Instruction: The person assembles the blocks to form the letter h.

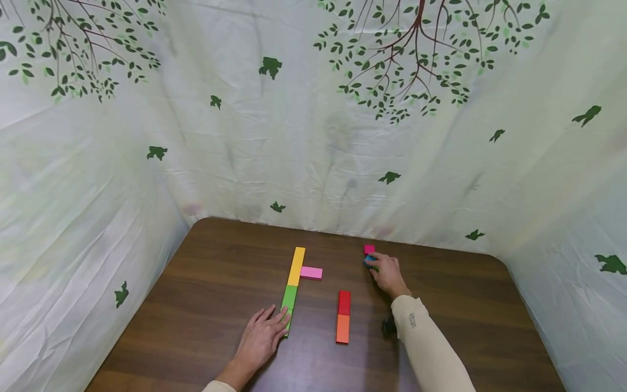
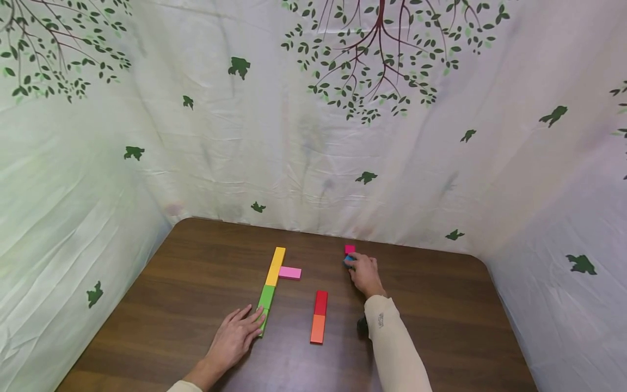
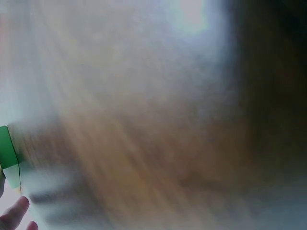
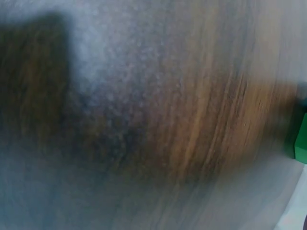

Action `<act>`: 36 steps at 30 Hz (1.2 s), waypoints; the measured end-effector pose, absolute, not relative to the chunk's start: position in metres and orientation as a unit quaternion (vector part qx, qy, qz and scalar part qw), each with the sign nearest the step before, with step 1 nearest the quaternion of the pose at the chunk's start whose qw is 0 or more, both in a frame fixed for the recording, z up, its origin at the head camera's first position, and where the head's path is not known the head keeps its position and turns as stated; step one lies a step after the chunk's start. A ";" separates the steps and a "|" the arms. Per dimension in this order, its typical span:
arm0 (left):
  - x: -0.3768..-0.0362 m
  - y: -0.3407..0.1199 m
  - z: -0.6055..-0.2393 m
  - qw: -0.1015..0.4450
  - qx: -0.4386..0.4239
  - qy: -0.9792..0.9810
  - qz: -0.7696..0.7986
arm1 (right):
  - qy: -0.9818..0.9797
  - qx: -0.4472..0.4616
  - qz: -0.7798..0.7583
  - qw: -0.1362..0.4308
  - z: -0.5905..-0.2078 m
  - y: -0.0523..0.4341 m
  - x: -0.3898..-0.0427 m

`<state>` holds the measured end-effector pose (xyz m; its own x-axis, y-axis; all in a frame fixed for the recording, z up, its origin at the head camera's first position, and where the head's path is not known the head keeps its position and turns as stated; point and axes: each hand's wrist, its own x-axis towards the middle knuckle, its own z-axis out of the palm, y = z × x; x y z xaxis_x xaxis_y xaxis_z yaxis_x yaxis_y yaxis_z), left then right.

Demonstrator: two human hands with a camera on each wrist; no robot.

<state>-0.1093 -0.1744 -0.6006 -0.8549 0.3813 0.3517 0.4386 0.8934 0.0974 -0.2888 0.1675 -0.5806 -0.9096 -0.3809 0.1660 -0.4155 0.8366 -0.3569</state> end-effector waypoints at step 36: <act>-0.109 -0.174 -0.601 0.170 -0.211 -0.957 -0.107 | -0.929 0.228 0.292 -0.001 -0.581 0.127 -0.275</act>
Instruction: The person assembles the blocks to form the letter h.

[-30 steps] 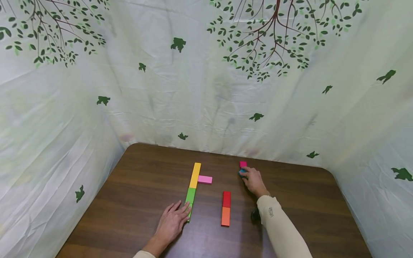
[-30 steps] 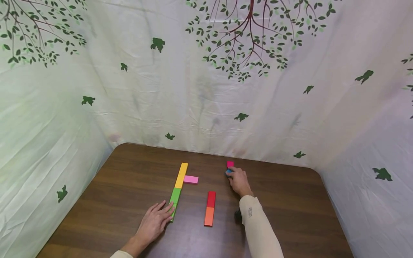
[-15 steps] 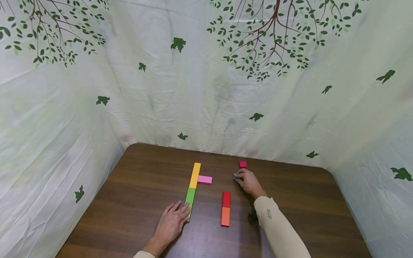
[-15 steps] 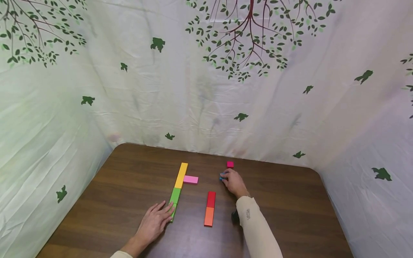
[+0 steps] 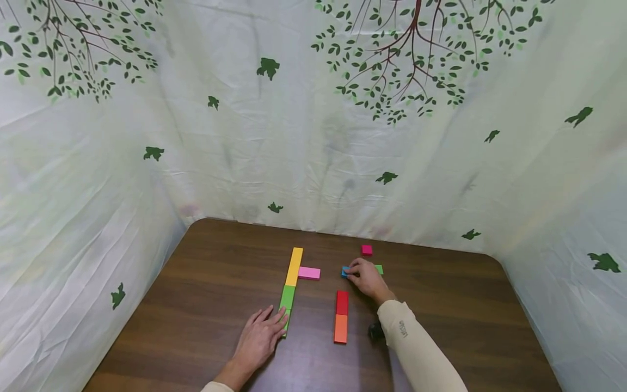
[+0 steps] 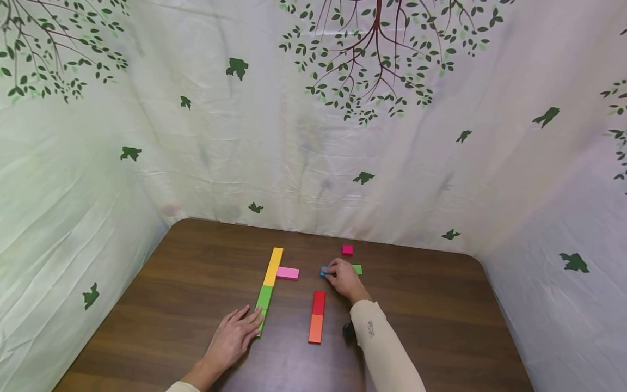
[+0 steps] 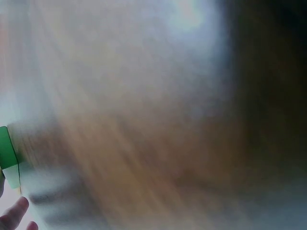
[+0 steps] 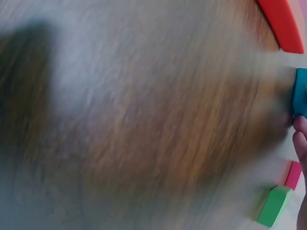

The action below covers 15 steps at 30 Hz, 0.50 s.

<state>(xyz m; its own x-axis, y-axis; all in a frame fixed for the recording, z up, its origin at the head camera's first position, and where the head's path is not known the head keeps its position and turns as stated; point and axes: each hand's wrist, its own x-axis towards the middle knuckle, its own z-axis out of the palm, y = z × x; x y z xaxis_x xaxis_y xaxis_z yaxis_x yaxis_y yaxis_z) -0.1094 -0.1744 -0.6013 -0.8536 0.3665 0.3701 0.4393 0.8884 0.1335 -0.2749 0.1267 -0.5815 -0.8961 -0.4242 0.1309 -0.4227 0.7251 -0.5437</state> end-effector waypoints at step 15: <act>-0.110 -0.175 -0.603 0.175 -0.213 -0.955 -0.109 | 0.921 -0.252 -0.298 -0.004 -0.581 0.102 -0.273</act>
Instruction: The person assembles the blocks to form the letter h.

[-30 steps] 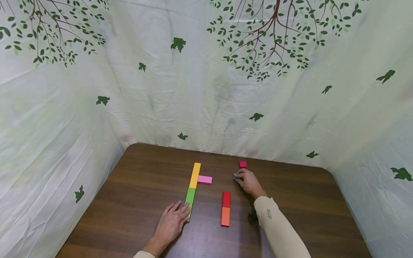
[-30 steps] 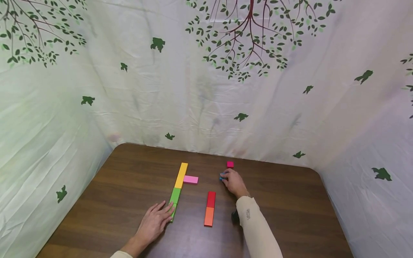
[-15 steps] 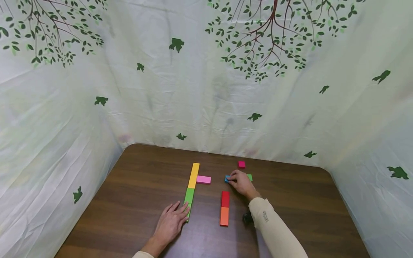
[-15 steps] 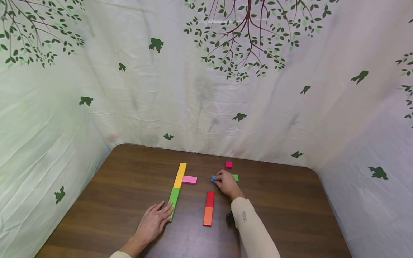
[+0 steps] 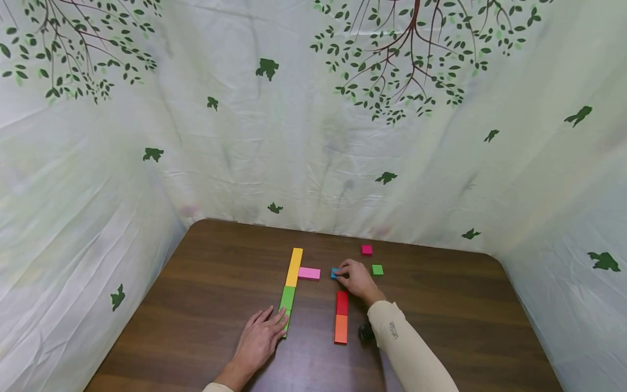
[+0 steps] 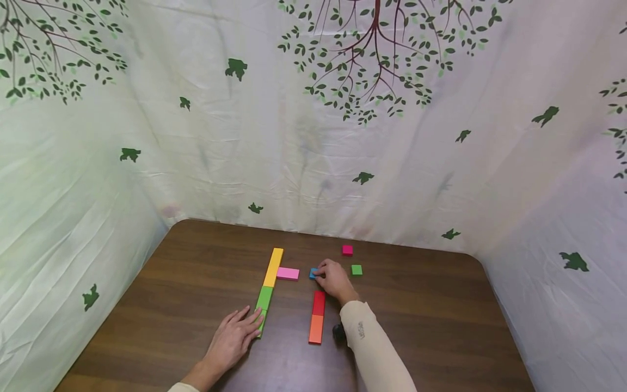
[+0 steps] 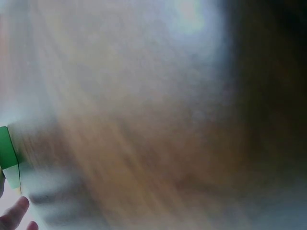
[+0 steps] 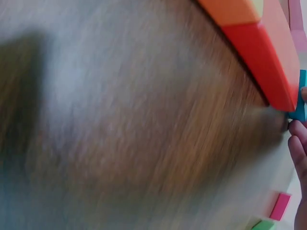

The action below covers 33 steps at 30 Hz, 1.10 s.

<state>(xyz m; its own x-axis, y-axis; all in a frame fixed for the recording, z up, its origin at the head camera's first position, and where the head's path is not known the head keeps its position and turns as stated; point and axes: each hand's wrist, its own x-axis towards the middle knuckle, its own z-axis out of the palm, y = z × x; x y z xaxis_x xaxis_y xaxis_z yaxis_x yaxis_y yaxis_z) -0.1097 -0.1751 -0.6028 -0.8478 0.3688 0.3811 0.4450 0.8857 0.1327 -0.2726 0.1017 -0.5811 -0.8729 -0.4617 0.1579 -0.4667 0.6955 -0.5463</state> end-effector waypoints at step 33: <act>-0.109 -0.175 -0.603 0.183 -0.214 -0.953 -0.111 | -0.913 0.257 0.316 -0.017 -0.580 0.075 -0.265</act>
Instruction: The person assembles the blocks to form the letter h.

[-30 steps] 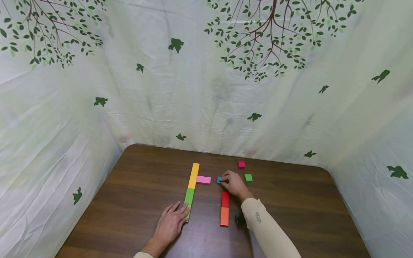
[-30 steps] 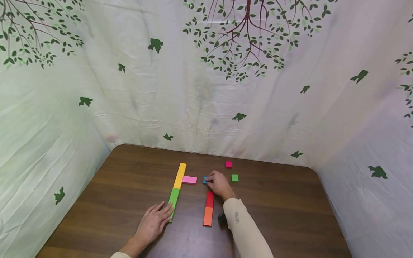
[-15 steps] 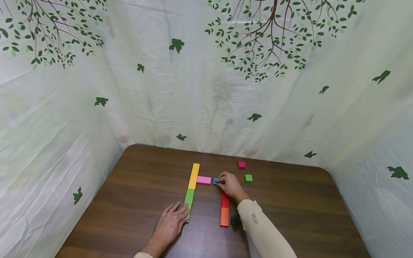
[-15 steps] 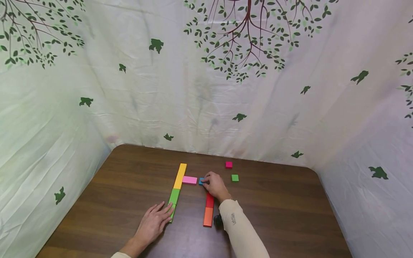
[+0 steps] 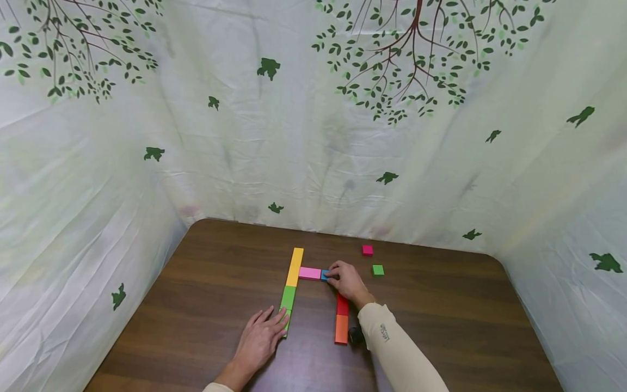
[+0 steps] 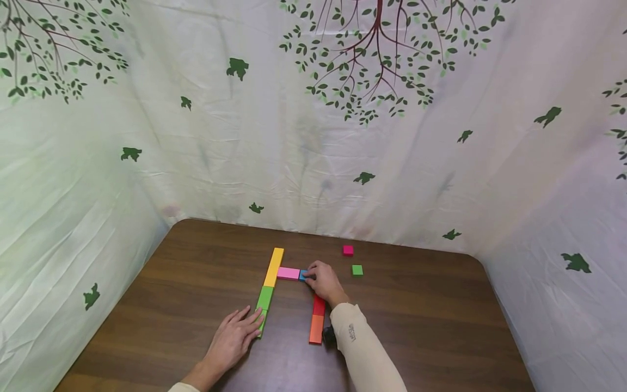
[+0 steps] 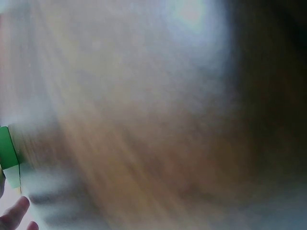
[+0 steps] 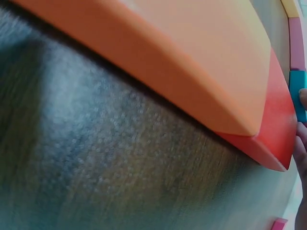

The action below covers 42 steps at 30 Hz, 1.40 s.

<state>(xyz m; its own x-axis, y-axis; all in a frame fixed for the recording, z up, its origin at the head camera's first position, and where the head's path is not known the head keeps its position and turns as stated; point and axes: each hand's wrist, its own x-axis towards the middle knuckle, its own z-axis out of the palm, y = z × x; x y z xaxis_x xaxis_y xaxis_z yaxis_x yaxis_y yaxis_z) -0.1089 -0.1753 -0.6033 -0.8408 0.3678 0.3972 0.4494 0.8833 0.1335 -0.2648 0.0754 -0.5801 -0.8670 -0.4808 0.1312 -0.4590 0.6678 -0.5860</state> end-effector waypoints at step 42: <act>-0.108 -0.175 -0.603 0.201 -0.216 -0.949 -0.113 | 0.911 -0.241 -0.335 0.012 -0.586 0.074 -0.262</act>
